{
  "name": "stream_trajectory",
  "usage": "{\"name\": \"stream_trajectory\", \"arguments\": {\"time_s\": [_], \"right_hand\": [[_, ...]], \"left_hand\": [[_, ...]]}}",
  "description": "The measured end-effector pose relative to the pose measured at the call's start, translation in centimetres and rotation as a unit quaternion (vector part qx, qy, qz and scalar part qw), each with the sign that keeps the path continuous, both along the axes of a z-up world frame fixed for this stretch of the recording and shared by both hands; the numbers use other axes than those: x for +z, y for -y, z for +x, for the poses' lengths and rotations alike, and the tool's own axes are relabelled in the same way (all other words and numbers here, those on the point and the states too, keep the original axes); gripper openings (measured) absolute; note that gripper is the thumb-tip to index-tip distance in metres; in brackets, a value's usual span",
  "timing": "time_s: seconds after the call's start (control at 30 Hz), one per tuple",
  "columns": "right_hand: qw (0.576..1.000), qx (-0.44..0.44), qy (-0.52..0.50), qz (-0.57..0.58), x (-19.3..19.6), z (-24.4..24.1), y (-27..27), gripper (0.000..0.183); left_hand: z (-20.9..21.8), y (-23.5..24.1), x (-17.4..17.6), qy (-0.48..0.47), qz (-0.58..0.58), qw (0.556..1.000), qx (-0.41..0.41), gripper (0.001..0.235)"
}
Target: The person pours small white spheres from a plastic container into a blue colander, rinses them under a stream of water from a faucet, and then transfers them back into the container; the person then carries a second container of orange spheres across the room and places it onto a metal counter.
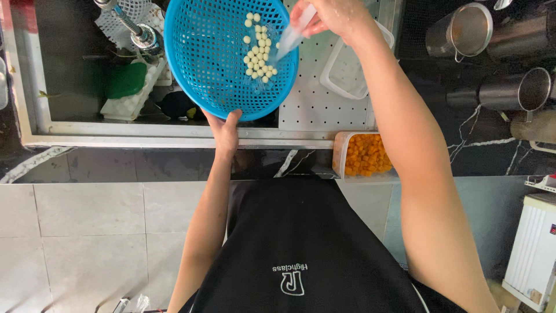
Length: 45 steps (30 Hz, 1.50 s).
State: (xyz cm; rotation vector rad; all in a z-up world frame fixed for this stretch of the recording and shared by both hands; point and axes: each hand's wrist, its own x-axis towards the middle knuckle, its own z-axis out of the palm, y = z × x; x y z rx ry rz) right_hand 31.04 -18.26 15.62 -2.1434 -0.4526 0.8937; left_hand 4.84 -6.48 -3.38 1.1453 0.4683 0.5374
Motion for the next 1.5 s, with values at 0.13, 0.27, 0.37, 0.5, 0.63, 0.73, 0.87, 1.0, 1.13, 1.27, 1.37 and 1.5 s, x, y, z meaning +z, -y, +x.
{"name": "stream_trajectory", "arguments": {"time_s": [0.13,0.27,0.37,0.5,0.63,0.73,0.87,1.0,1.13,1.27,1.37,1.5], "right_hand": [[1.000,0.010,0.016,0.007,0.7,-0.5,0.0,0.048],[1.000,0.015,0.017,0.019,0.1,-0.1,0.3,0.049],[1.000,0.016,0.010,0.006,0.7,-0.4,0.1,0.053],[1.000,0.001,-0.008,0.002,0.8,-0.5,-0.1,0.048],[1.000,0.014,0.006,0.004,1.4,-0.8,-0.1,0.050],[1.000,0.011,0.013,0.013,1.3,-0.8,-0.1,0.052],[1.000,0.008,0.016,0.013,0.8,-0.5,-0.1,0.050],[0.999,0.015,0.025,0.034,-0.1,-0.1,0.3,0.044],[0.997,0.005,0.024,0.070,-0.4,-0.2,0.2,0.042],[0.998,0.009,0.031,0.055,-0.3,-0.4,0.2,0.045],[0.997,0.020,0.032,0.063,-0.7,-0.1,0.4,0.045],[0.999,0.023,0.021,0.043,-0.5,0.0,0.3,0.045]], "left_hand": [[0.1,0.0,0.7,0.004,-0.002,1.000,-0.005,0.084],[0.0,0.0,-0.2,0.010,-0.004,1.000,0.001,0.085],[0.0,0.0,-0.8,0.005,-0.010,1.000,0.004,0.085],[0.0,0.0,-0.9,-0.004,-0.017,1.000,0.007,0.086],[0.0,-0.1,-0.4,-0.001,-0.009,1.000,0.002,0.085],[0.0,0.0,0.0,-0.003,-0.009,1.000,0.000,0.085],[0.0,0.0,-0.6,-0.012,-0.020,1.000,0.016,0.086],[0.0,-0.1,0.1,-0.004,-0.012,1.000,0.002,0.085],[0.0,-0.1,-0.2,-0.012,-0.008,1.000,0.002,0.086],[-0.1,-0.1,-0.1,-0.012,-0.009,1.000,0.004,0.085],[0.0,-0.1,0.5,-0.014,-0.004,1.000,-0.002,0.086],[0.0,-0.1,0.4,-0.008,0.001,1.000,-0.002,0.085]]}}
